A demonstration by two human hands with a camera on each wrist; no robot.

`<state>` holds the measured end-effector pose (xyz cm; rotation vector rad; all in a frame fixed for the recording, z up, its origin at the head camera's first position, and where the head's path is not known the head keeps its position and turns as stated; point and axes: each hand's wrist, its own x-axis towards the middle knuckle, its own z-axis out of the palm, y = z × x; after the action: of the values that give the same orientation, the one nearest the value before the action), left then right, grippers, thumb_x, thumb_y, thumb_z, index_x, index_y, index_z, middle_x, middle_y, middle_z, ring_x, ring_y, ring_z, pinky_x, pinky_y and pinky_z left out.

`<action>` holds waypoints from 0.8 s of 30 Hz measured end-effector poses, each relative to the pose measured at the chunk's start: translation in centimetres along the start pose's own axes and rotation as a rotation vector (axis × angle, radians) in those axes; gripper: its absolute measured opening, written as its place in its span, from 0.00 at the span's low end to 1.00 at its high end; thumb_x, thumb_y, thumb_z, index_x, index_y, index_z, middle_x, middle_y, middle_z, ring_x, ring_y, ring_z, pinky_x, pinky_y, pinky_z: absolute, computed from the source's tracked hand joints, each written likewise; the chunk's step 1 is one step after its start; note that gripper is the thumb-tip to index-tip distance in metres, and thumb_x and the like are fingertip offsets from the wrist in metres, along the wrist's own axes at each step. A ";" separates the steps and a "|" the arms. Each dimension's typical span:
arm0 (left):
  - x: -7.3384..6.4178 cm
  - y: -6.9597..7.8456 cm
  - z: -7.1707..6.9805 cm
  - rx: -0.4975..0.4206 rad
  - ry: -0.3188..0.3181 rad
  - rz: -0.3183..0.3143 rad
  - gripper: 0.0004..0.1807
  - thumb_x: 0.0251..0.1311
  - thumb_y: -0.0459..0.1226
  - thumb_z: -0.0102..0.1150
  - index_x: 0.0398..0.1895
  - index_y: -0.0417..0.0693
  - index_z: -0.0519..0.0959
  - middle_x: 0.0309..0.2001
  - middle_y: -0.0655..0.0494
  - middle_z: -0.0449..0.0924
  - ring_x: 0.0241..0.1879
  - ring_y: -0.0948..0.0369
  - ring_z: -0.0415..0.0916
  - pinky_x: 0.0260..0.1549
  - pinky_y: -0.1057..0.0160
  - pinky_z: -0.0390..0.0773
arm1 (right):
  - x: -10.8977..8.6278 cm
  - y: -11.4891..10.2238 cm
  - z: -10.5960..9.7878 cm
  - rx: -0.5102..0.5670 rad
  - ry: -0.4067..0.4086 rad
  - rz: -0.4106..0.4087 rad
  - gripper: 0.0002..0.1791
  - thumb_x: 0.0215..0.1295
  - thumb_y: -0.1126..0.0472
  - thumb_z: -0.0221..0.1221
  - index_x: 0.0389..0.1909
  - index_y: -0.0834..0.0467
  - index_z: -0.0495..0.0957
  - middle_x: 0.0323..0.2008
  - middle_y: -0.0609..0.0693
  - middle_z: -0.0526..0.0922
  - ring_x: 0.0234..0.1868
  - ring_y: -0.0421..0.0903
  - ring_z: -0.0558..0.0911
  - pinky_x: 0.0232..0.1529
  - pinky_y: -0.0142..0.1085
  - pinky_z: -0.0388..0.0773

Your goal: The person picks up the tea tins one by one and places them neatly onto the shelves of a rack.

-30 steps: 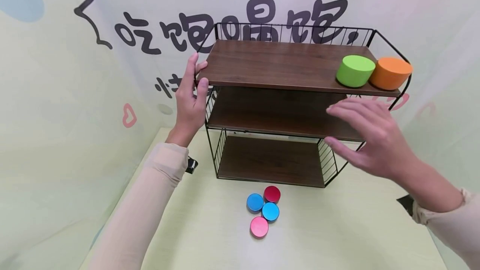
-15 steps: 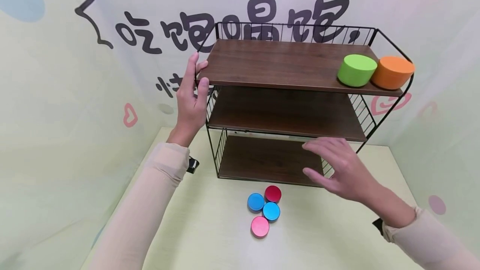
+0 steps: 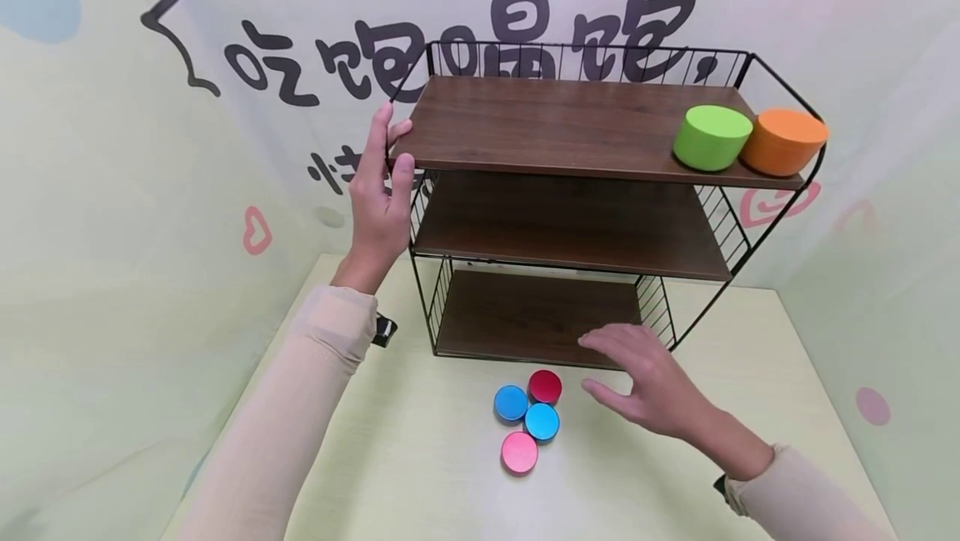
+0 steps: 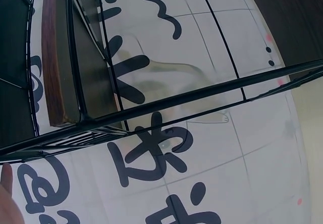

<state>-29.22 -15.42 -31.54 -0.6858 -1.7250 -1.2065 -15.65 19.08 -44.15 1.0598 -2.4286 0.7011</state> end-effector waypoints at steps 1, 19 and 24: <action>0.0 0.0 0.0 -0.001 0.001 0.001 0.27 0.70 0.32 0.50 0.72 0.38 0.65 0.59 0.47 0.79 0.62 0.57 0.72 0.55 0.61 0.69 | -0.3 0.0 0.5 0.003 -0.006 0.003 0.28 0.57 0.48 0.69 0.57 0.55 0.79 0.53 0.49 0.82 0.55 0.50 0.78 0.52 0.57 0.73; 0.0 0.0 0.1 0.003 0.007 -0.010 0.28 0.69 0.31 0.49 0.72 0.36 0.64 0.59 0.46 0.78 0.62 0.58 0.72 0.57 0.61 0.68 | -3.9 -0.5 6.5 0.050 -0.125 0.170 0.29 0.50 0.51 0.75 0.55 0.52 0.81 0.53 0.46 0.83 0.55 0.48 0.79 0.54 0.56 0.75; -0.1 0.1 0.1 -0.003 0.008 -0.002 0.28 0.69 0.31 0.49 0.72 0.38 0.64 0.59 0.48 0.79 0.62 0.58 0.72 0.57 0.61 0.69 | -4.9 -0.6 7.8 0.043 -0.166 0.203 0.30 0.50 0.51 0.75 0.55 0.54 0.82 0.53 0.46 0.83 0.55 0.48 0.80 0.53 0.52 0.76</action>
<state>-29.13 -15.28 -31.60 -0.6801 -1.7178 -1.2122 -13.37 16.86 -52.83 0.9294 -2.7029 0.7600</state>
